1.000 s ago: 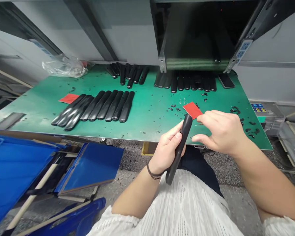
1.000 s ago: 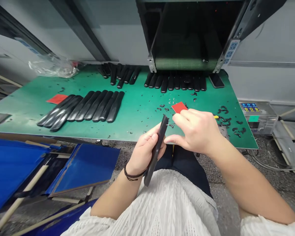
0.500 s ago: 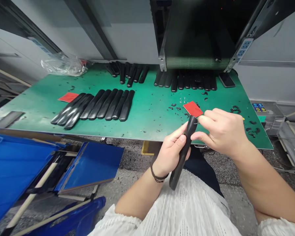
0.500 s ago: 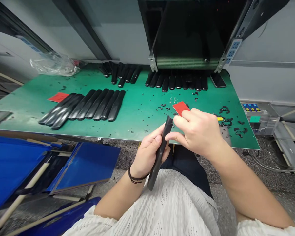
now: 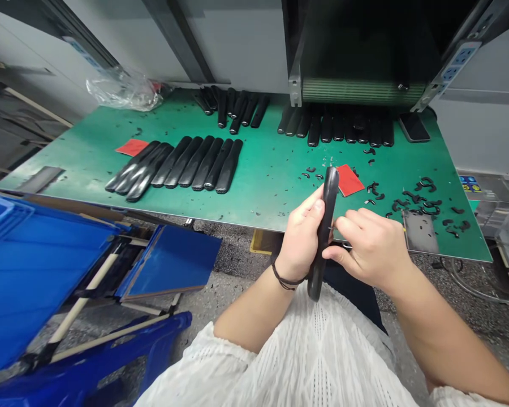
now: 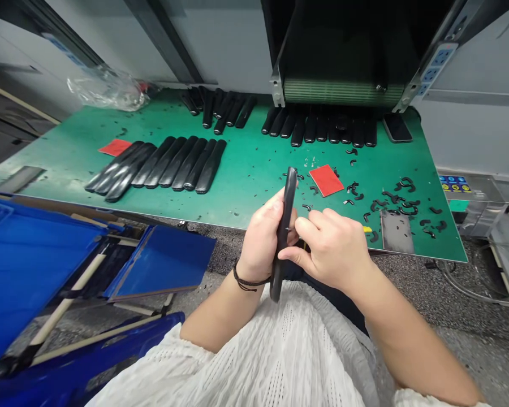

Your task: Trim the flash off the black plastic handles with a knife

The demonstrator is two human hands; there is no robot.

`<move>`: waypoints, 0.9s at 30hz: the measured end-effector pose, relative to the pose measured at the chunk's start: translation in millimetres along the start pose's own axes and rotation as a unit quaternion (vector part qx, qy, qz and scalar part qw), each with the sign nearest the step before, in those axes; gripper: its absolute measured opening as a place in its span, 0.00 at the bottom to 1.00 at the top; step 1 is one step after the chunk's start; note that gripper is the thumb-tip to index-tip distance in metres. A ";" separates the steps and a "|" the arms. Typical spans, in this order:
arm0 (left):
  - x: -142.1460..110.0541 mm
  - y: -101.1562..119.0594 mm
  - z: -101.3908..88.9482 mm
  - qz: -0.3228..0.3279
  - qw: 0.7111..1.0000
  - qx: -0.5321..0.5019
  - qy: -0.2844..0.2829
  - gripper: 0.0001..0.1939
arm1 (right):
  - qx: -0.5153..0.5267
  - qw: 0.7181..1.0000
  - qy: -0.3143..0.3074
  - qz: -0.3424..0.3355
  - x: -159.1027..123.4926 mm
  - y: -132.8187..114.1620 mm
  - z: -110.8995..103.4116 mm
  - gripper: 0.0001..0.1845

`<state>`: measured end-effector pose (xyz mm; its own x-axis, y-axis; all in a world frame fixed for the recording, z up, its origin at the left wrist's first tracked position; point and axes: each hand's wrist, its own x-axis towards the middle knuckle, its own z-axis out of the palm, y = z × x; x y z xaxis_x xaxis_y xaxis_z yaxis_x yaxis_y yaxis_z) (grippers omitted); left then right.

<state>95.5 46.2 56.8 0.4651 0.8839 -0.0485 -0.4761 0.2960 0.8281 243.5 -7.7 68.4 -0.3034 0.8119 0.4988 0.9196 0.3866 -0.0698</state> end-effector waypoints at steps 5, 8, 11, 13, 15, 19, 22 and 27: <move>3.5 4.3 0.6 0.010 1.000 -0.012 0.001 0.29 | 0.004 1.000 0.000 -0.016 -5.1 -7.4 1.7 0.28; 4.5 4.9 2.1 -0.002 1.000 -0.021 -0.002 0.27 | -0.023 0.999 0.015 -0.024 -7.0 -8.2 2.1 0.28; 6.1 4.6 3.2 -0.011 0.999 -0.033 -0.003 0.28 | -0.051 0.998 0.033 -0.025 -8.7 -9.1 3.6 0.29; 7.7 4.1 3.4 -0.011 0.999 -0.042 -0.005 0.28 | -0.060 0.997 0.041 -0.023 -9.8 -10.3 5.1 0.29; 9.3 3.6 3.4 -0.011 0.999 -0.052 -0.002 0.28 | -0.060 0.997 0.045 -0.023 -10.9 -11.9 6.6 0.28; 12.8 4.0 3.1 -0.015 0.998 -0.053 0.022 0.24 | -0.046 0.998 0.033 -0.023 -13.7 -15.4 9.3 0.29; 17.5 7.2 1.7 -0.007 0.997 -0.057 0.044 0.22 | -0.025 0.999 0.013 -0.023 -17.1 -19.8 11.1 0.29; 29.8 13.6 -6.2 0.012 0.992 -0.079 0.100 0.18 | -0.003 0.999 -0.030 -0.032 -23.0 -30.3 12.5 0.31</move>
<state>98.3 78.8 63.2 0.3024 0.9409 -0.1523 -0.6036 0.3127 0.7334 219.4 -32.6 48.3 -0.3756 0.8102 0.4500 0.8992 0.4361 -0.0346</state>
